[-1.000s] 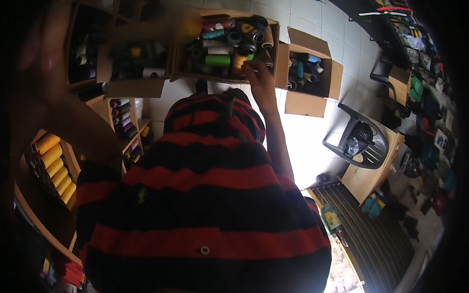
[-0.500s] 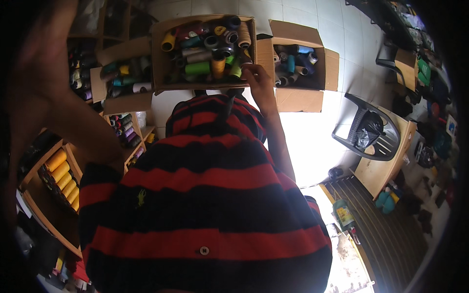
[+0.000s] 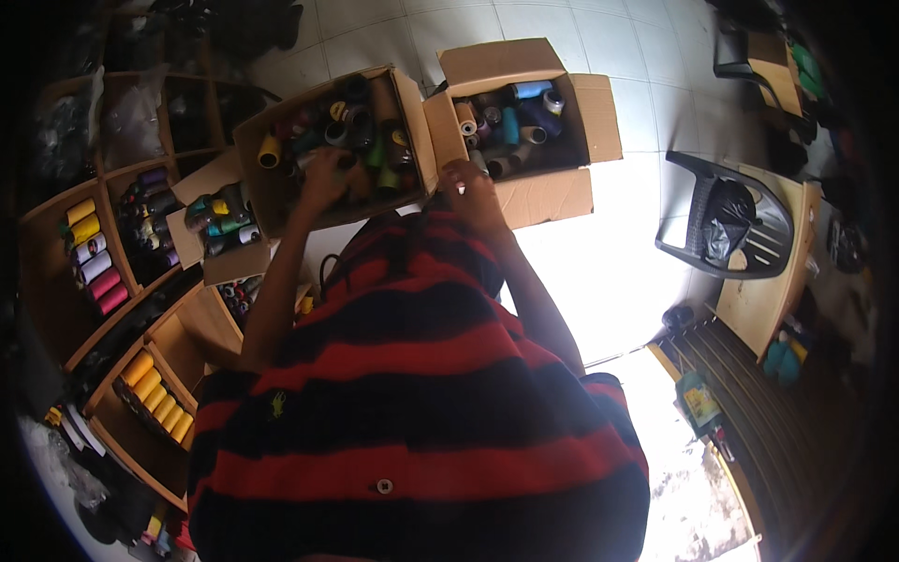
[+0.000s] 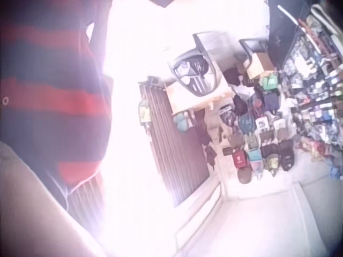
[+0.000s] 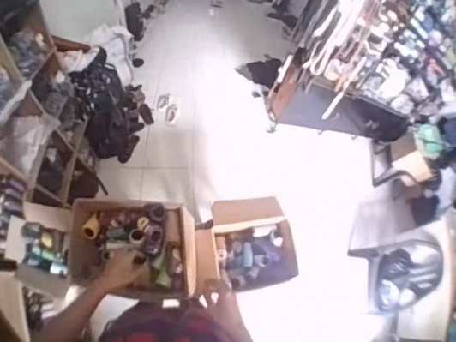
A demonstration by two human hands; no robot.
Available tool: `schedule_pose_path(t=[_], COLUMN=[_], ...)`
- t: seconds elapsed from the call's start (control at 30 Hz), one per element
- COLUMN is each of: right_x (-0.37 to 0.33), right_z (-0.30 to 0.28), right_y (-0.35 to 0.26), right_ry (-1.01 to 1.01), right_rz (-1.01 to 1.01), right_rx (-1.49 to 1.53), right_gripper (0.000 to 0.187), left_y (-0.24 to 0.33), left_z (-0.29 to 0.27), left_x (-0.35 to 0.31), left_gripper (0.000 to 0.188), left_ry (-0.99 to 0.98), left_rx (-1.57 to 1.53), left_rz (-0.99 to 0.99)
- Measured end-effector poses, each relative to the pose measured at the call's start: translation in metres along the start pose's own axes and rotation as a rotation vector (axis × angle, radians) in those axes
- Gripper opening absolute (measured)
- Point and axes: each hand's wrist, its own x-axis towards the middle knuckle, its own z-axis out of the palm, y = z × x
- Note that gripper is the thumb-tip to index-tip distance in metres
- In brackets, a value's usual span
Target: The person sorts through boxes containing various thread spools and places specific spools onto a wooden shelf.
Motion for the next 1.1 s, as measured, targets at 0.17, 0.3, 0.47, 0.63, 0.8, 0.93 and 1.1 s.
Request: schedule_pose_path(t=[0.17, 0.3, 0.47, 0.63, 0.8, 0.93, 1.1], right_x=[0.025, 0.042, 0.051, 0.055, 0.053, 0.049, 0.048], right_z=[0.02, 0.042, 0.063, 0.099, 0.156, 0.204, 0.249], right_y=[-0.027, -0.031, -0.035, -0.033, -0.018, -0.024, -0.022], right_ry=[-0.25, -0.38, -0.504, -0.568, -0.581, -0.487, -0.364], right_rz=[-0.237, -0.403, -0.416, -0.482, -0.438, -0.349, -0.282], right_rx=[-0.238, -0.343, -0.338, -0.386, -0.419, -0.566, -1.081], right_gripper=[0.025, 0.023, 0.024, 0.024, 0.027, 0.035, 0.052], left_y=[-0.003, -0.015, -0.052, -0.09, -0.102, -0.12, -0.134], left_z=[0.032, 0.022, -0.014, -0.029, -0.028, -0.026, -0.048], left_x=[-0.031, -0.062, -0.102, -0.113, -0.1, -0.094, -0.118], left_gripper=[0.037, 0.032, 0.03, 0.03, 0.017, 0.014, 0.014], left_ry=[0.021, 0.152, 0.378, 0.581, 0.49, 0.332, 0.357], left_rx=[-0.022, -0.078, -0.143, -0.095, -0.123, -0.262, -0.458], left_rz=[-0.131, -0.3, -0.569, -0.545, -0.443, -0.281, -0.19])
